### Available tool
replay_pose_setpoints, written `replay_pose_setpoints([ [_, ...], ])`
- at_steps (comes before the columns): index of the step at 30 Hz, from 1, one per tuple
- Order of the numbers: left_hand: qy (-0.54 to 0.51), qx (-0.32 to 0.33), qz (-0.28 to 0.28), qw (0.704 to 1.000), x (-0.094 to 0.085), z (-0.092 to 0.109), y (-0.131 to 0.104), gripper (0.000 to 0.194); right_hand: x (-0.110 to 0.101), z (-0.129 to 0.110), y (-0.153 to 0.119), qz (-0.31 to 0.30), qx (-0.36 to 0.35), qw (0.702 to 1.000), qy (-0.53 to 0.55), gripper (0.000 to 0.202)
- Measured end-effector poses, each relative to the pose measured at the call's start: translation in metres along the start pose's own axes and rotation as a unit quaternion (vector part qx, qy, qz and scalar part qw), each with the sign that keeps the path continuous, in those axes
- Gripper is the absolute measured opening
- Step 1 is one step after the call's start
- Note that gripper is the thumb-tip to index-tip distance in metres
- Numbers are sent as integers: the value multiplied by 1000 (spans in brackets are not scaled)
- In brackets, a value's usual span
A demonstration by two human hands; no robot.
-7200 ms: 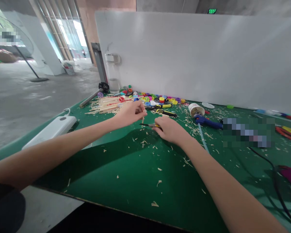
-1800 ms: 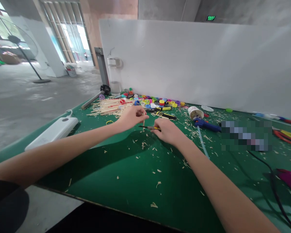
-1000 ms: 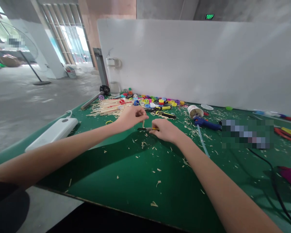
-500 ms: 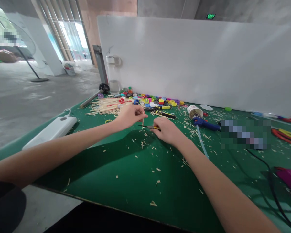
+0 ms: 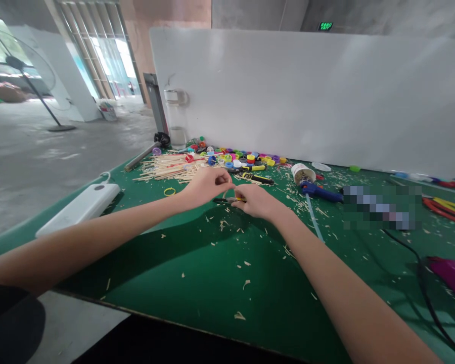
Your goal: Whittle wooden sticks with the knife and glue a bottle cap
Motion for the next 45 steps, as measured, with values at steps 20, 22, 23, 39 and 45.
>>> replay_pose_setpoints([
  [20, -3, -39, 16, 999, -2, -18, 2, 18, -7, -8, -17, 66, -48, 996, -39, 22],
  [22, -1, -36, 17, 999, -2, -17, 2, 19, -6, -9, -18, 76, -59, 994, -47, 22],
  [23, -1, -34, 18, 999, -2, -16, 2, 20, -5, -9, -18, 81, -64, 993, -50, 21],
  [39, -39, -61, 13, 997, -4, -16, 1, 25, -4, -6, -16, 73, -57, 994, -62, 22],
  [45, -65, -71, 3, 995, 1, -18, 1, 26, -2, 0, -4, 32, -35, 998, -46, 27],
])
Point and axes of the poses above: each hand's wrist, its own y-axis towards the middle knuckle, its own x-axis out of the palm, z = x × y, the point moved 5 cm from there along y, towards the middle knuckle, and after that the axes turned 7 degrees about y, right-handed, at the moved point
